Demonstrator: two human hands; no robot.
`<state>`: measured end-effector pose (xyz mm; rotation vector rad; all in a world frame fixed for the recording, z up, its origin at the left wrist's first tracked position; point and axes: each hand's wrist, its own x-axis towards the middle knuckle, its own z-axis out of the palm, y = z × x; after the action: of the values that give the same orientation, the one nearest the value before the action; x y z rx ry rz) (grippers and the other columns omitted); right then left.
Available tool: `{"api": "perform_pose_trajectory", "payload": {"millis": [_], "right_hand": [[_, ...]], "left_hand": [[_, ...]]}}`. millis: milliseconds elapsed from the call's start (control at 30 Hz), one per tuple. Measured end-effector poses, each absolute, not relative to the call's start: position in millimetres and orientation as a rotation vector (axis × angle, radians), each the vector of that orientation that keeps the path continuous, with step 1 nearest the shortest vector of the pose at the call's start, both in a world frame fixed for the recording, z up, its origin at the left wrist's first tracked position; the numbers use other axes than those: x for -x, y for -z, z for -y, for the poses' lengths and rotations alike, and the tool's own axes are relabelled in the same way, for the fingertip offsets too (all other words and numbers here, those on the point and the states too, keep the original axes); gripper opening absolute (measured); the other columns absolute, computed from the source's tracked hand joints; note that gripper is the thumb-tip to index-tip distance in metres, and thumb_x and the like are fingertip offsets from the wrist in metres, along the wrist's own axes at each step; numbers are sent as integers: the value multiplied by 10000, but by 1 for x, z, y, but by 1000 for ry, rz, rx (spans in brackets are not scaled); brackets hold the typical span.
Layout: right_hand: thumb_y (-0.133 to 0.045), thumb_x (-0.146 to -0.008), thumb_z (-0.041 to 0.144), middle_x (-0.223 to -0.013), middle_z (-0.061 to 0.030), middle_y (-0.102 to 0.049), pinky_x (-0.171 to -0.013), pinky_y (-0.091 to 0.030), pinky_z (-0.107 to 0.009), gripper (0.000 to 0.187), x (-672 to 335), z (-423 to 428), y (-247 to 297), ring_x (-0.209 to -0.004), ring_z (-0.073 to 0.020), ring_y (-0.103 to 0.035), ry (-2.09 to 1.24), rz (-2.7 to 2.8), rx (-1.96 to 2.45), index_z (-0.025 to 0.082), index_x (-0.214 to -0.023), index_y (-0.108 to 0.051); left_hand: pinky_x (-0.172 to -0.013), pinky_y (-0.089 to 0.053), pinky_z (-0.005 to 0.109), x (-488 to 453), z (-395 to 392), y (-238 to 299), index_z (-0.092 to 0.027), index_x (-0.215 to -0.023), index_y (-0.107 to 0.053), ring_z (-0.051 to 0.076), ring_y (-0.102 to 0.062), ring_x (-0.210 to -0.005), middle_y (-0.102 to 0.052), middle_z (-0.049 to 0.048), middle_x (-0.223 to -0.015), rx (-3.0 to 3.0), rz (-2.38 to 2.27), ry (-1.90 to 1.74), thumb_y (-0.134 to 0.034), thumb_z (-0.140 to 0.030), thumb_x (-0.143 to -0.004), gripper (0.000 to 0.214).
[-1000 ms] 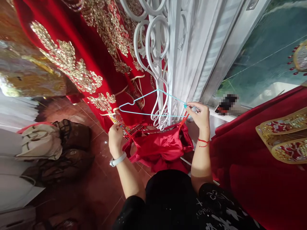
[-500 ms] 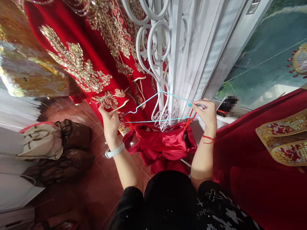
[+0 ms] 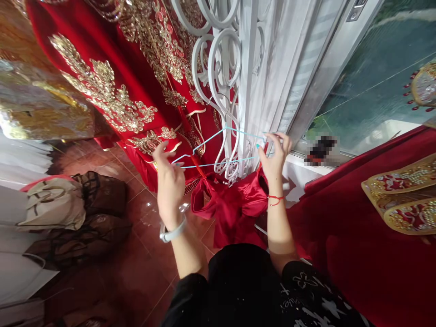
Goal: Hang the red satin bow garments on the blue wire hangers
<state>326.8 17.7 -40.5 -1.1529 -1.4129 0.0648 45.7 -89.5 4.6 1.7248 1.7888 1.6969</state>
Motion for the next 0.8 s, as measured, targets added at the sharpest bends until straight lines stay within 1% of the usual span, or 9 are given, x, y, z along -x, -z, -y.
{"api": "perform_pose_trajectory", "payload": {"millis": [67,133,200,267,333,400,467,600,800], "right_hand": [[-606,-950,198,-1184,-105,-673,-1115,-473,-532,236,-302,-11,45,-1215,-296,-595,-149,1493,1064,291,-1102,-761],[-567,-966,154,-1102,-85,-728,-1078,-509,-489,253,-275,-6,52,-1121,-264,-647,-282,1677,958,271,-1058,-770],[-582,-978,151,-1171,-64,-762,-1142,-465,-499,279,-248,-2,60,-1148,-249,-663,-387,1866,894,268,-1142,-775],[-599,-999,176,-1301,-47,-749,-1234,-357,-549,356,-226,2,69,-1258,-252,-635,-429,2005,894,300,-1303,-736],[-602,-1026,228,-1338,-43,-740,-1270,-278,-580,386,-211,5,76,-1315,-260,-598,-425,2094,918,337,-1383,-701],[-607,-1042,293,-1272,-50,-759,-1271,-255,-580,338,-203,9,81,-1286,-269,-595,-404,2134,953,351,-1351,-731],[-608,-1048,331,-1181,-53,-771,-1272,-229,-580,283,-202,11,82,-1223,-269,-604,-390,2130,1002,358,-1272,-779],[-599,-1054,313,-1112,-46,-768,-1285,-150,-606,272,-207,15,82,-1171,-264,-603,-399,2106,1046,365,-1230,-799],[-583,-1050,277,-1113,-39,-760,-1289,-195,-580,276,-210,17,83,-1205,-264,-605,-432,2077,1000,369,-1187,-805]], "left_hand": [[-870,-581,416,-31,109,11,-281,-1126,-557,219,-660,-954,-627,70,-1092,-1676,-1880,-1599,-565,-175,-893,257],[-726,-563,378,-17,120,34,-254,-1050,-639,207,-644,-783,-660,32,-904,-1598,-1748,-1219,-586,-278,-849,209],[-615,-496,326,-11,120,59,-207,-1011,-727,184,-583,-631,-617,-11,-684,-1487,-1703,-748,-631,-257,-718,312],[-585,-460,303,-12,114,80,-179,-949,-791,178,-567,-594,-623,-17,-607,-1421,-1697,-492,-654,-199,-606,370],[-633,-495,305,-17,107,96,-184,-837,-818,199,-623,-659,-717,20,-681,-1406,-1660,-430,-662,-138,-531,347],[-689,-533,318,-20,104,105,-194,-733,-811,221,-668,-715,-769,43,-752,-1393,-1602,-419,-660,-100,-493,299],[-685,-535,328,-19,106,108,-195,-708,-810,225,-668,-690,-758,38,-707,-1393,-1587,-375,-663,-92,-494,279],[-716,-544,355,-5,118,103,-187,-730,-801,222,-658,-689,-745,42,-701,-1430,-1648,-372,-704,-146,-597,170],[-859,-610,399,5,131,82,-203,-892,-736,237,-706,-909,-724,70,-981,-1596,-1737,-1057,-709,-299,-802,134]]}}
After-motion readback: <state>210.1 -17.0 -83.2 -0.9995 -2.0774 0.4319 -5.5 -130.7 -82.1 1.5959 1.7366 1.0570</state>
